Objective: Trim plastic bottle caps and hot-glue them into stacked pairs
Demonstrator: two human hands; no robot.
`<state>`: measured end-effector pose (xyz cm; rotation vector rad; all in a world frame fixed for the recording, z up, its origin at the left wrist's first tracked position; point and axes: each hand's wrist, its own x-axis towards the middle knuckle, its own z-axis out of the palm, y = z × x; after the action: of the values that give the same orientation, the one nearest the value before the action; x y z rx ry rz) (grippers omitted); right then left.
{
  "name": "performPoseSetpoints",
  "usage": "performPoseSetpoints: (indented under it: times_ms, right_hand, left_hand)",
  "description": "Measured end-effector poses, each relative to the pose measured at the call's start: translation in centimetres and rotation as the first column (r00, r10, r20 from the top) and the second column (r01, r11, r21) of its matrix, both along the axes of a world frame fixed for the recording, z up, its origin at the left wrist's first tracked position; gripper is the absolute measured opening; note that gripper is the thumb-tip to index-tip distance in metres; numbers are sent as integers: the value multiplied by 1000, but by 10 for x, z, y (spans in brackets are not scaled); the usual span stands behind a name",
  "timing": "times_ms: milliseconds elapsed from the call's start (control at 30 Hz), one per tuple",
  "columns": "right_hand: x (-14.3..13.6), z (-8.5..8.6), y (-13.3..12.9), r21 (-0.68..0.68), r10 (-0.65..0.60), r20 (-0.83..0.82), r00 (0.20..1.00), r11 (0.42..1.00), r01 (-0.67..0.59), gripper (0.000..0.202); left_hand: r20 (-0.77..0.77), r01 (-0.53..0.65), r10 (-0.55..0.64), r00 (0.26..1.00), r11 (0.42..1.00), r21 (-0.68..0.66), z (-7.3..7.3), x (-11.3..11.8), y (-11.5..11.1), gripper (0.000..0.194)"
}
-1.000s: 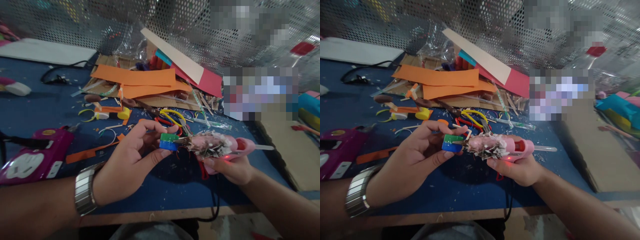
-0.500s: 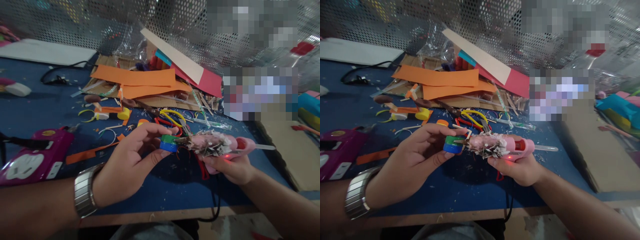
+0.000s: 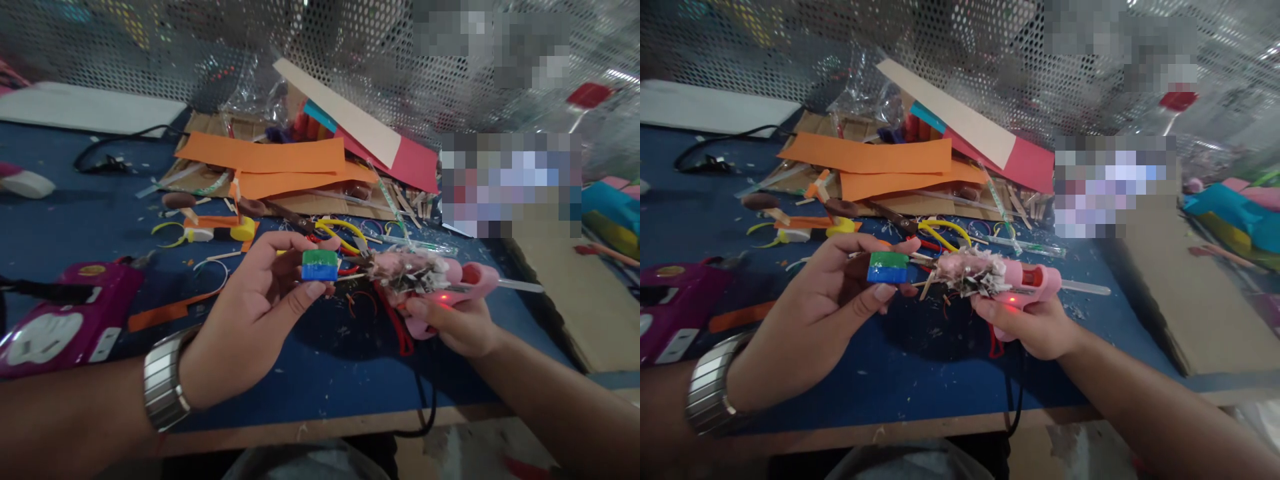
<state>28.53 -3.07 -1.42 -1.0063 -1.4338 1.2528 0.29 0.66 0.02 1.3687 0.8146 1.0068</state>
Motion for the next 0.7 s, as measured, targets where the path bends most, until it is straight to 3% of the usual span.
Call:
performPoseSetpoints:
  times_ms: [133,200,333,500,567,700]
  right_hand:
    - [-3,7,8,-118,-73,-173,982,992,53,39]
    - [-2,14,13,-158,-115,-227,967,984,80,38]
    - [17,22,9,-304,-264,-110,958,927,221,41]
    - [66,8,-22,-352,-551,3,835,781,516,39]
    - [85,0,-37,-395,-610,2,792,727,561,34]
    - [106,-9,-62,-406,-648,6,762,695,594,29]
  left_hand:
    - [-5,-34,34,999,999,-39,-4,0,4,23]
    - [-12,-65,65,998,998,-21,-7,0,6,27]
    - [-32,-104,105,994,994,37,-10,0,8,27]
    - [51,-49,47,998,998,33,-13,3,6,28]
    - [73,-44,42,996,999,30,-15,3,6,29]
    - [51,-46,45,998,999,26,-18,3,5,31]
